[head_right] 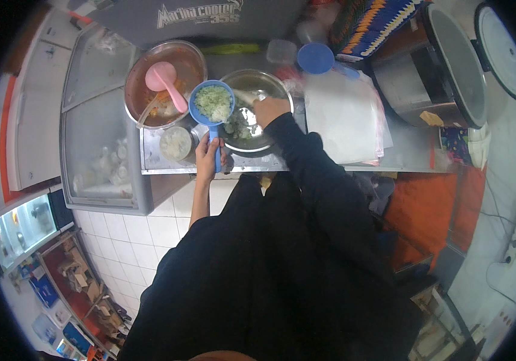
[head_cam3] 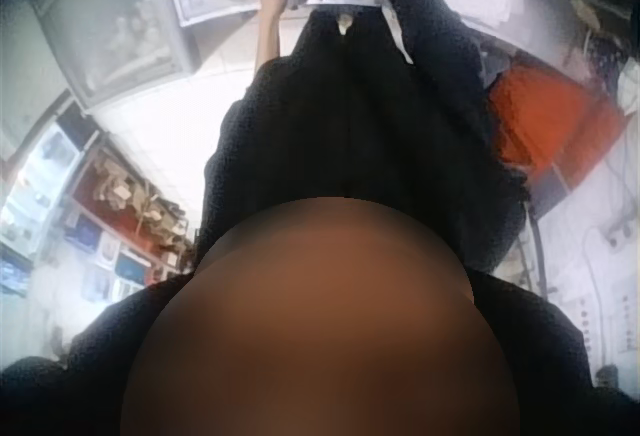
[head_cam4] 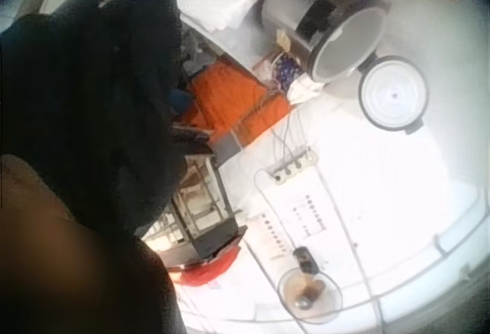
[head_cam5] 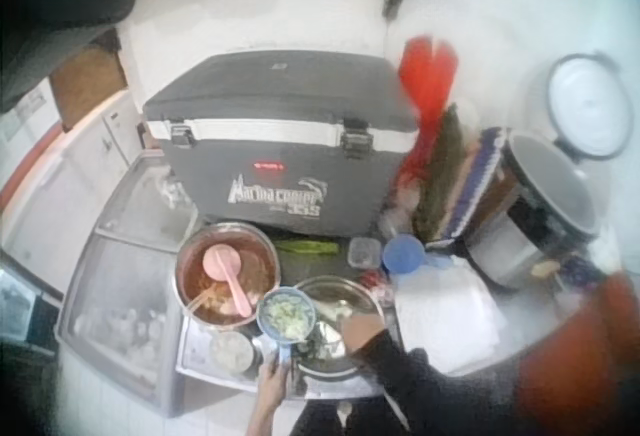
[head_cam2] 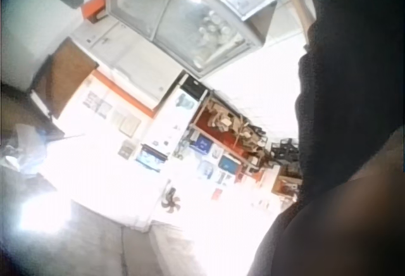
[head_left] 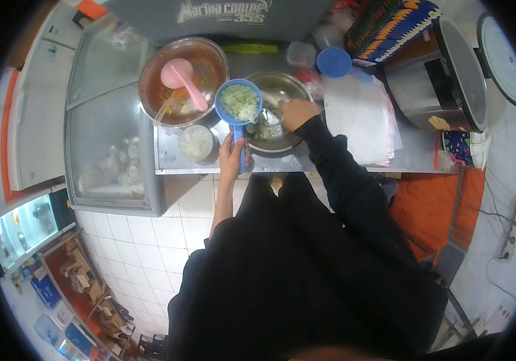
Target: The person processes a payment transaction at a counter using a card reader and multiple mobile devices. They then move to a kitchen area, scoop rice from a cooker into a bowl, and add a green vegetable mixture using a ladle and a spoon.
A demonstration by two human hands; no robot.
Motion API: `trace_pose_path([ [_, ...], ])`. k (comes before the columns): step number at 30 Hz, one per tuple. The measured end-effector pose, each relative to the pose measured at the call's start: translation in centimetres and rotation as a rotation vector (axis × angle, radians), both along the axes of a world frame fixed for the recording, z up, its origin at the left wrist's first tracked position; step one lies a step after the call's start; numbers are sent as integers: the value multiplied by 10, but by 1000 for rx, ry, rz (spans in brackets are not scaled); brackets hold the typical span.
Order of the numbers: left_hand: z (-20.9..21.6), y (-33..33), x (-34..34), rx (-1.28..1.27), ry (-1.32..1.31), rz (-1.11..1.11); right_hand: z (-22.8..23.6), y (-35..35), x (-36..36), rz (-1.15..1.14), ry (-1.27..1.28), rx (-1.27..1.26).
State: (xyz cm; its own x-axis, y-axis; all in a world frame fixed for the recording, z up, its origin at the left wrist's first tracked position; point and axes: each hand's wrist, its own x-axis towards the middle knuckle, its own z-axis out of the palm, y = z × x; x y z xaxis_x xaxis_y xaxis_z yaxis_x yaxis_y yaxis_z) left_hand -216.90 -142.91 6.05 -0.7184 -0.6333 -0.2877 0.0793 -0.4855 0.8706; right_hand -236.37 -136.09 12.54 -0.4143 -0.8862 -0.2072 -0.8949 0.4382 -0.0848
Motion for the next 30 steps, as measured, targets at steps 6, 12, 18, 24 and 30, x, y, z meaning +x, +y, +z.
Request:
trace_pose_path([
  [6, -3, -5, -2, -15, 20, 57, 38, -13, -35, 244, -92, 234],
  [12, -2, -9, -8, 7, -1, 102, 30, -12, -6, 376, -24, 182],
  [18, -5, -6, -11, -20, 11, 136, 36, -4, -40, 249, 119, 278],
  [24, -6, -1, -9, -21, 21, 150, 41, -3, -58, 177, 185, 271],
  [30, -3, 4, -12, -5, 0, 198, -2, 24, -31, 47, -202, 354],
])
